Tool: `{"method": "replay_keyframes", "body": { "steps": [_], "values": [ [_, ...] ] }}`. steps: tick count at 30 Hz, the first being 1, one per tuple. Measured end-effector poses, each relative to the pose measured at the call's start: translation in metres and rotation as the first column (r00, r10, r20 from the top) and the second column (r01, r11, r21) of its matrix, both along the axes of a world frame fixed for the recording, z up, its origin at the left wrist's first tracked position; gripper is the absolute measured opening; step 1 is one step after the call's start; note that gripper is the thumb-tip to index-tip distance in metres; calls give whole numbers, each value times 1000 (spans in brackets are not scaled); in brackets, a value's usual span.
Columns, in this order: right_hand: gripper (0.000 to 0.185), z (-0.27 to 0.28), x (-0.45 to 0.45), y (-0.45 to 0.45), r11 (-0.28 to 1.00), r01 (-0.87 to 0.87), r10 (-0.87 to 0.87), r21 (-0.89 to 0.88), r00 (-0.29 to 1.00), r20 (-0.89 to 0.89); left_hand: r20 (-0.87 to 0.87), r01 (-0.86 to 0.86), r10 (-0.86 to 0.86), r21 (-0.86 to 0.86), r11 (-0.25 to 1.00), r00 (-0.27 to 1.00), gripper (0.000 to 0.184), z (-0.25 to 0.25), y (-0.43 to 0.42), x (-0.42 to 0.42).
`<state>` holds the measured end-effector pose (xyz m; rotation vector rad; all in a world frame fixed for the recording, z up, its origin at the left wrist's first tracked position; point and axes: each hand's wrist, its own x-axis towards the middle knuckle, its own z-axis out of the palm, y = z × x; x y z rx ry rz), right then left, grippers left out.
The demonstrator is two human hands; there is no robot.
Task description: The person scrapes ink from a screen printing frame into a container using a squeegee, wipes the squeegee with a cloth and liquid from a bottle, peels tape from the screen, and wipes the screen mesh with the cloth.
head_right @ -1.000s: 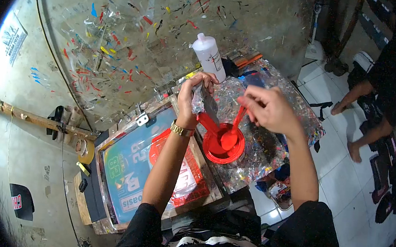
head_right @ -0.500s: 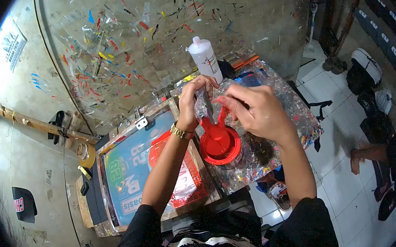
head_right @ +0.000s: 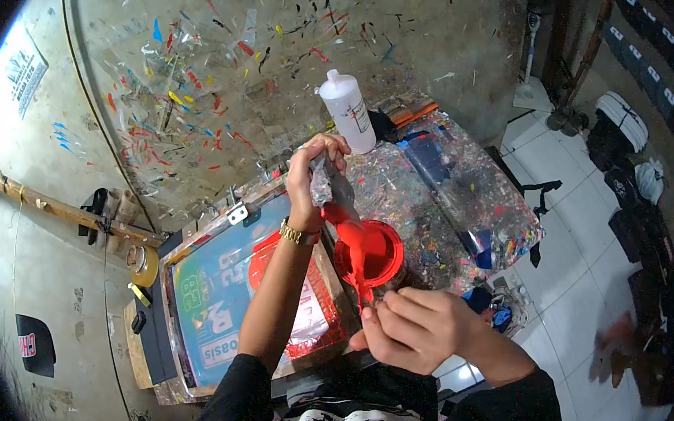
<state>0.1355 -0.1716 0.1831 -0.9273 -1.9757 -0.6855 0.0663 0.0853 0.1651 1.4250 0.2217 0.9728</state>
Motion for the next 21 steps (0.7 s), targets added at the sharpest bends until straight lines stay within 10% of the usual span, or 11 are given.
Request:
{"method": "replay_keyframes", "body": {
  "steps": [8, 14, 21],
  "values": [
    [25, -31, 3, 14, 991, 103, -103, -90, 995, 12, 106, 0, 1, -5, 1000, 994, 37, 5, -7, -2],
    [7, -19, 13, 18, 988, 104, -149, -112, 824, -547, 81, -52, 42, 121, 991, 996, 38, 0, -11, -4],
    [22, 15, -2, -3, 997, 73, -65, 29, 972, -224, 67, -112, 106, 97, 989, 992, 38, -6, -8, -4]
  ]
}}
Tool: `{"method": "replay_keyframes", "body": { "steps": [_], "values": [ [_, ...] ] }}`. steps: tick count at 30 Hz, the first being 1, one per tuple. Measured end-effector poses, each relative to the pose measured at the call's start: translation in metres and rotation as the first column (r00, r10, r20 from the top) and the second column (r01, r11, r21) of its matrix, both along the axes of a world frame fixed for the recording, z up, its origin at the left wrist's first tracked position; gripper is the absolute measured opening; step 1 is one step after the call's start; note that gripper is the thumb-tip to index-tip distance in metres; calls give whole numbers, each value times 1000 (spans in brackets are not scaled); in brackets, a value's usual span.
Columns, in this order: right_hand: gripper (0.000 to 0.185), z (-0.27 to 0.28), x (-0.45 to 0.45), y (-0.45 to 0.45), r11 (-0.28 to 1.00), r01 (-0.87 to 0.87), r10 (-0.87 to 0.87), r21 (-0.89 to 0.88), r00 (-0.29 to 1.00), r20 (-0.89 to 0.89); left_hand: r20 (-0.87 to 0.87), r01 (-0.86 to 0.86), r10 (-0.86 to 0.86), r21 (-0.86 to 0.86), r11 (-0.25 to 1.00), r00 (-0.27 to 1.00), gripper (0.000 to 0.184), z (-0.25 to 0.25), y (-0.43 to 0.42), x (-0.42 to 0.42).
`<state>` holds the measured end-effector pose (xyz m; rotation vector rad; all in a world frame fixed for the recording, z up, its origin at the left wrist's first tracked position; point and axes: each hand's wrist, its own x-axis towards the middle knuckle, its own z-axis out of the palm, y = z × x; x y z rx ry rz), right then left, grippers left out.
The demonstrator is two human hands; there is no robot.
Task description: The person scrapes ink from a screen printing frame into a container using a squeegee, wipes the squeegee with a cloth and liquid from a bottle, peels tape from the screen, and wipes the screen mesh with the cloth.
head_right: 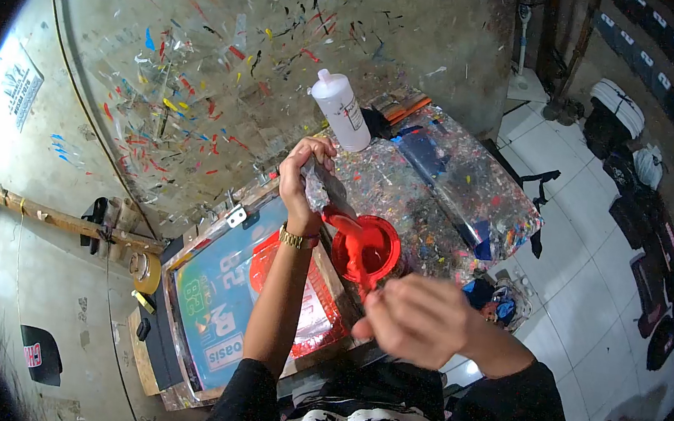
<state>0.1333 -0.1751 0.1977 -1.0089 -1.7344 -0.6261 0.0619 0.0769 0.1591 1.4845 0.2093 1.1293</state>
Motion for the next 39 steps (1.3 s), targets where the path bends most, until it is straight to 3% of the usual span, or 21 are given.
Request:
{"method": "replay_keyframes", "body": {
  "steps": [1, 4, 11, 16, 19, 22, 23, 25, 26, 28, 29, 31, 33, 35, 39],
  "values": [
    [25, 0, -5, -2, 1000, -23, 22, 0, 985, 168, 10, -6, 7, -32, 999, 1000, 34, -1, 1, -1],
    [31, -25, -14, 1, 999, 53, -52, 1, 964, 263, 26, -29, 32, -87, 996, 999, 30, -3, 3, -3],
    [30, -36, -12, 11, 991, 93, -42, -95, 898, 437, 43, -219, 225, -120, 968, 973, 31, -5, 3, -2],
    [28, -43, -7, 16, 990, 84, -26, -113, 897, 441, 64, -315, 322, -99, 944, 945, 32, -8, 8, -3],
    [24, -54, -2, 17, 984, 78, -17, -161, 937, 350, 82, -364, 369, -75, 929, 926, 31, -6, 7, -4],
    [11, -57, 7, 20, 982, 11, -18, -190, 999, -33, 24, -449, 448, 27, 893, 894, 32, -1, 3, -5],
    [11, -60, 11, 21, 982, 7, -13, -190, 999, -29, 27, -453, 453, 25, 891, 891, 32, 2, 1, -6],
    [10, -71, 21, 20, 947, 46, -198, -317, 863, -466, -29, -485, 486, 27, 874, 874, 30, 4, -4, -7],
    [10, -74, 23, 22, 947, 46, -198, -319, 863, -464, -29, -486, 486, 24, 874, 873, 30, 3, -5, -7],
    [20, -80, 29, 28, 918, -140, -251, -371, 519, -817, -69, -495, 496, 29, 868, 866, 29, 2, -7, -5],
    [20, -83, 32, 31, 918, -140, -251, -371, 519, -817, -69, -495, 496, 29, 868, 866, 29, 2, -9, -4],
    [32, -85, 37, 37, 912, -279, -206, -302, 325, -923, -72, -475, 474, -4, 880, 878, 29, 2, -12, -1],
    [35, -83, 39, 41, 905, -285, -218, -316, 329, -919, -23, -479, 479, 17, 878, 878, 29, -2, -10, 1],
    [34, -87, 43, 45, 908, -327, -170, -261, 280, -945, -100, -489, 495, 77, 869, 863, 26, 0, -13, -2],
    [33, -93, 53, 52, 912, -322, -153, -254, 307, -939, -98, -521, 534, 132, 843, 840, 27, 0, -14, -1]
  ]
}}
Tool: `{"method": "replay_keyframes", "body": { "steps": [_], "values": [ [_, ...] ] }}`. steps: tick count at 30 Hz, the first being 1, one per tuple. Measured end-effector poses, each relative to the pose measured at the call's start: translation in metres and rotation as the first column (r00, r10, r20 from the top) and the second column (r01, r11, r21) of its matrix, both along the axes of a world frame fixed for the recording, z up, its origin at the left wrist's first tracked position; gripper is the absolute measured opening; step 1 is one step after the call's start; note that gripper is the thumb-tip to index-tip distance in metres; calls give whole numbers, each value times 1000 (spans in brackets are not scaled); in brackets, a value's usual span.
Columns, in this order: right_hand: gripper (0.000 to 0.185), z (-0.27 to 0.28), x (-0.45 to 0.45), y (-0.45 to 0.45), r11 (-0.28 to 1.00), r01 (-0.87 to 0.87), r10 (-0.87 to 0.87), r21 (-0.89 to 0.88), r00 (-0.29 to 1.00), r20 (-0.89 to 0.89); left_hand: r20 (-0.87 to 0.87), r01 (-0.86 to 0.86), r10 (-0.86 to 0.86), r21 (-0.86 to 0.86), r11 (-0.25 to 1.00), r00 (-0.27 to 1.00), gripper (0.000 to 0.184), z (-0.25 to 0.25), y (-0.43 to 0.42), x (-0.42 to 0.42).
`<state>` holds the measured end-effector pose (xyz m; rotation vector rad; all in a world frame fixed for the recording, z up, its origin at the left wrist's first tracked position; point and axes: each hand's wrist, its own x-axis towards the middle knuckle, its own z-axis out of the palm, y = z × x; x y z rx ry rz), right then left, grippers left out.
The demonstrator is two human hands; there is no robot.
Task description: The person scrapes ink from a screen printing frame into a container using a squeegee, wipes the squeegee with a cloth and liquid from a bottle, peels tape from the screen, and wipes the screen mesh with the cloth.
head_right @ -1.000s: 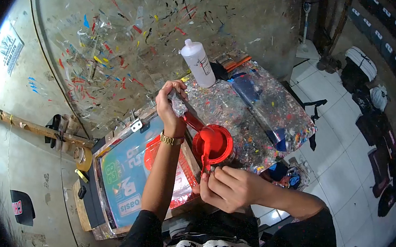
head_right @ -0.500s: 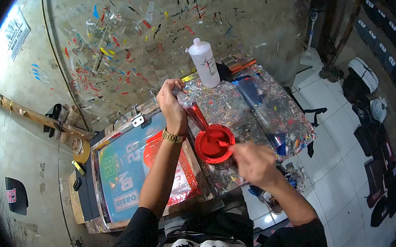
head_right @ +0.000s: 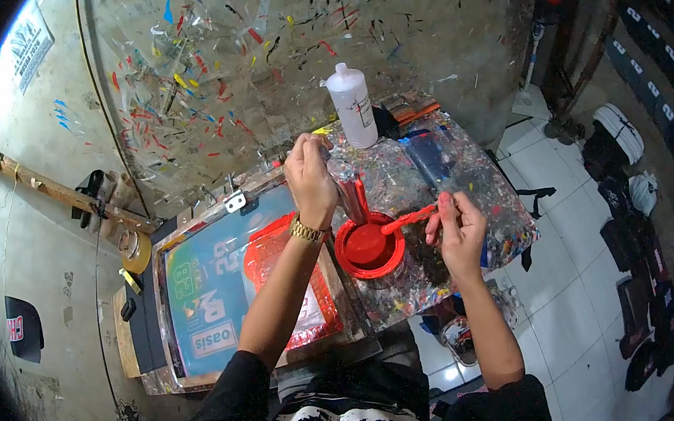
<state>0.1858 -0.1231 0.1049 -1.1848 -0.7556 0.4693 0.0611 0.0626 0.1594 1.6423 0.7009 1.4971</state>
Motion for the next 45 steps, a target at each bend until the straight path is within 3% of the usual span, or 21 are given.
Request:
{"method": "replay_keyframes", "body": {
  "steps": [3, 6, 16, 18, 20, 25, 34, 36, 37, 38, 39, 40, 42, 43, 44, 45],
  "values": [
    [33, 8, 5, 3, 1000, 10, -10, 26, 1000, 2, -8, 31, -31, -38, 999, 999, 28, 0, -1, 0],
    [32, 23, 9, 4, 999, 11, -11, 53, 1000, -12, -12, 14, -13, 33, 999, 1000, 30, -12, 7, 4],
    [31, 73, 22, 5, 942, 54, -50, 332, 999, -21, -105, 42, -44, -16, 999, 994, 38, -21, 10, 2],
    [31, 71, 20, 0, 942, 39, -32, 334, 999, -26, -121, 29, -29, -3, 1000, 992, 40, -18, 10, 1],
    [30, 57, 16, -6, 986, 18, -29, 166, 998, 63, -110, -27, 30, 28, 999, 993, 41, -11, 7, 1],
    [33, 22, 4, -7, 1000, -15, 15, 1, 1000, 8, -75, 3, -4, -11, 1000, 997, 42, -5, 9, 0],
    [33, 59, 17, 10, 990, 28, -32, 136, 999, 26, -97, -1, 4, 30, 1000, 995, 37, -5, 5, -3],
    [34, 70, 22, 7, 976, 9, -16, 216, 999, 28, 63, 145, -145, 7, 989, 987, 39, -16, 19, -1],
    [34, 72, 23, 5, 980, -1, -11, 200, 998, 58, 63, 148, -148, 8, 989, 987, 39, -20, 26, 0],
    [34, 71, 24, 3, 979, 1, -13, 202, 998, 59, 194, 275, -253, -97, 956, 948, 37, -24, 34, 0],
    [33, 68, 24, 1, 993, -44, 30, 112, 991, 129, 331, 406, -333, -183, 895, 883, 34, -21, 38, -1],
    [33, 63, 23, 1, 996, -84, 79, 18, 978, 194, 332, 407, -334, -183, 895, 882, 34, -18, 42, -2],
    [31, 48, 20, 6, 995, -101, 100, -7, 976, 195, 671, 775, -468, -266, 573, 576, 30, -13, 48, -3],
    [30, 41, 19, 9, 991, -120, 128, -56, 974, 187, 765, 840, -426, -266, 473, 483, 30, -11, 52, -1],
    [30, 37, 17, 11, 985, -138, 155, -105, 972, 176, 764, 842, -429, -269, 468, 482, 30, -11, 57, 0],
    [29, 34, 14, 13, 986, -128, 145, -109, 976, 162, 781, 901, -500, -178, 395, 374, 30, -14, 63, 2]
  ]
}}
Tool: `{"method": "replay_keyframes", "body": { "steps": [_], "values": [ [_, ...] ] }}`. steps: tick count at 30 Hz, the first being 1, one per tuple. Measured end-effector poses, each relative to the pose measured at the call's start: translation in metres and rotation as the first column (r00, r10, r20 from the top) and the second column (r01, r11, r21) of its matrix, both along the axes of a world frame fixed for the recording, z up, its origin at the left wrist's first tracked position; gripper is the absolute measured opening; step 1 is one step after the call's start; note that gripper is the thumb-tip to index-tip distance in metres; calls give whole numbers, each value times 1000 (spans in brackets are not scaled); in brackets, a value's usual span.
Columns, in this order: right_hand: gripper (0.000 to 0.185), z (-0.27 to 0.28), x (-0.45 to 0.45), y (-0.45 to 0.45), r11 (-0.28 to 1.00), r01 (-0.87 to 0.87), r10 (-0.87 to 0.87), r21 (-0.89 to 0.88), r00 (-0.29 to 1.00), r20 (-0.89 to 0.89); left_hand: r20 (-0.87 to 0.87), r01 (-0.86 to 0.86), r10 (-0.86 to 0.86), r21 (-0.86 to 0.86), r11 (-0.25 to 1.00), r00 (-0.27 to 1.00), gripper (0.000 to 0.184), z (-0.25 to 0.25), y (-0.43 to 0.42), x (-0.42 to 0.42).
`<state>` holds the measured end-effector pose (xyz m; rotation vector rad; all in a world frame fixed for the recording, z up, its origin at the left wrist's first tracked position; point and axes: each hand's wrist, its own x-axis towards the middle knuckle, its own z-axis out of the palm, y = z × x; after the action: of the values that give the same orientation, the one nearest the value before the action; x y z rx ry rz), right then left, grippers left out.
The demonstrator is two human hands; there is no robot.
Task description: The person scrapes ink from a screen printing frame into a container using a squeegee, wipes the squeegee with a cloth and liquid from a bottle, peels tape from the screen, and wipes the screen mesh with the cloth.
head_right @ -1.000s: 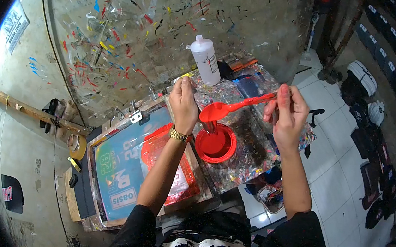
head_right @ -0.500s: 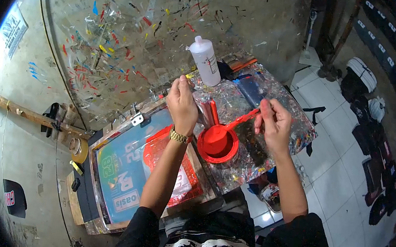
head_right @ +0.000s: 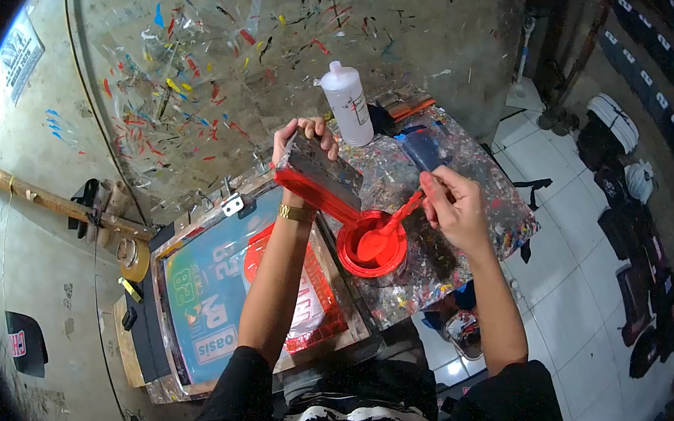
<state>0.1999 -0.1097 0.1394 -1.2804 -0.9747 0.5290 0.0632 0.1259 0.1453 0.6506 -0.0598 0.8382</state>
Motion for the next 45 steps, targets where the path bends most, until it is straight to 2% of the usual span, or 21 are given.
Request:
{"method": "replay_keyframes", "body": {
  "steps": [1, 5, 7, 9, 14, 17, 20, 22, 26, 28, 32, 35, 38, 45],
  "values": [
    [29, -1, -3, 2, 1000, 7, -7, -1, 1000, -2, 82, 93, -96, 43, 995, 992, 31, -4, 4, 2],
    [30, 3, -9, 7, 1000, 7, -5, 30, 997, -71, 91, 137, -143, 67, 988, 985, 31, -19, 7, 7],
    [32, 7, -11, 8, 998, 37, -32, 58, 996, -83, 58, 98, -100, 34, 995, 993, 30, -16, -3, 5],
    [32, 7, -9, 7, 997, 50, -47, 51, 997, -64, -21, -13, 14, 10, 1000, 1000, 28, -15, -8, 3],
    [34, 5, -3, 3, 995, 85, -82, 55, 995, -47, 9, -13, 13, 26, 1000, 1000, 26, -20, -1, -1],
    [35, 8, -2, 2, 994, 88, -80, 68, 990, -112, -93, -115, 122, 78, 990, 988, 26, -15, -7, -4],
    [35, 8, -5, 3, 996, 82, -81, 43, 996, -36, -85, -132, 139, 76, 988, 987, 26, -13, -10, -6],
    [36, 9, -13, 5, 998, 55, -56, 15, 998, 24, -108, -163, 182, 167, 972, 977, 26, -11, -12, -5],
    [35, 14, -10, 4, 997, 67, -67, 48, 998, 6, -121, -142, 162, 158, 977, 979, 27, -8, -16, -6],
    [34, 16, -6, 3, 992, 69, -66, 105, 997, -35, -174, -210, 265, 278, 937, 949, 27, -8, -18, -7],
    [33, 14, -2, 5, 995, 51, -50, 87, 999, -7, -162, -180, 231, 277, 944, 959, 27, -8, -18, -5],
    [33, 7, -1, 15, 998, 16, -13, 53, 998, -58, -120, -133, 168, 254, 958, 978, 27, -8, -18, -1],
    [32, 8, 5, 27, 998, -44, 48, 47, 994, -96, -133, -133, 184, 323, 937, 974, 28, -8, -21, 5],
    [32, 47, 17, 41, 973, -79, 106, 217, 988, -116, -198, -148, 250, 421, 895, 948, 28, -7, -26, 8]
  ]
}}
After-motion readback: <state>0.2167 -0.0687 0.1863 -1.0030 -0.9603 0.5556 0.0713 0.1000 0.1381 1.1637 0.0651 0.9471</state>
